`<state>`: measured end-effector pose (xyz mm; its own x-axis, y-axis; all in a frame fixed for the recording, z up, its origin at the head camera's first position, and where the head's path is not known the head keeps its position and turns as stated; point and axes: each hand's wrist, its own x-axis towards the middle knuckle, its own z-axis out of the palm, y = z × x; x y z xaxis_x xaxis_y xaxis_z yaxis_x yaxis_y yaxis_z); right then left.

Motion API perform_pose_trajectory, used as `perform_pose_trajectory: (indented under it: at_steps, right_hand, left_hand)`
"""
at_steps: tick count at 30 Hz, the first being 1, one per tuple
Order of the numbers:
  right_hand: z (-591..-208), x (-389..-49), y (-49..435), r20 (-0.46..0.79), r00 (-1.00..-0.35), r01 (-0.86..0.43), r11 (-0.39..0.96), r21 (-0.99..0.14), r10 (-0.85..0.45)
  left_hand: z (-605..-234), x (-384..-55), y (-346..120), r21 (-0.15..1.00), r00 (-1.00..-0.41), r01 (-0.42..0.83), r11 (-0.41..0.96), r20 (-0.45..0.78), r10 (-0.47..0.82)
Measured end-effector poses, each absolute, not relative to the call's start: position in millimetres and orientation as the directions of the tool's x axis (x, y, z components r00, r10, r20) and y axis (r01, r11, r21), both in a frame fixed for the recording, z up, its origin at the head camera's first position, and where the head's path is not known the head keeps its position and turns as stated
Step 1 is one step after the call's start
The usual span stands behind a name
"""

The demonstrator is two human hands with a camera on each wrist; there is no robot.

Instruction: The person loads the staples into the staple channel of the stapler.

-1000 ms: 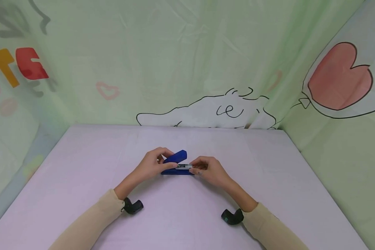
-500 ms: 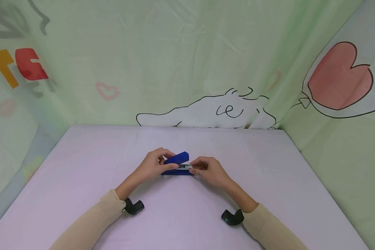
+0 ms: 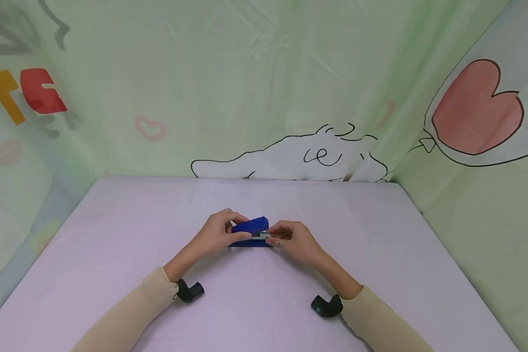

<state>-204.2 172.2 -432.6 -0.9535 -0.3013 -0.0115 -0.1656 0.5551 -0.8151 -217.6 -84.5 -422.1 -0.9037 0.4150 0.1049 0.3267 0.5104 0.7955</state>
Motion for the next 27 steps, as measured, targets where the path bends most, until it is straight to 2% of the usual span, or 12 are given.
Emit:
perform_pose_trajectory:
  at_steps: [27]
  right_hand:
    - [-433.2, -204.2, 172.2, -0.002, -0.955, -0.169, 0.551, -0.817, -0.296]
  left_hand:
    - [-423.9, -215.4, -74.6, 0.726, -0.897, 0.362, 0.585, 0.101, 0.43]
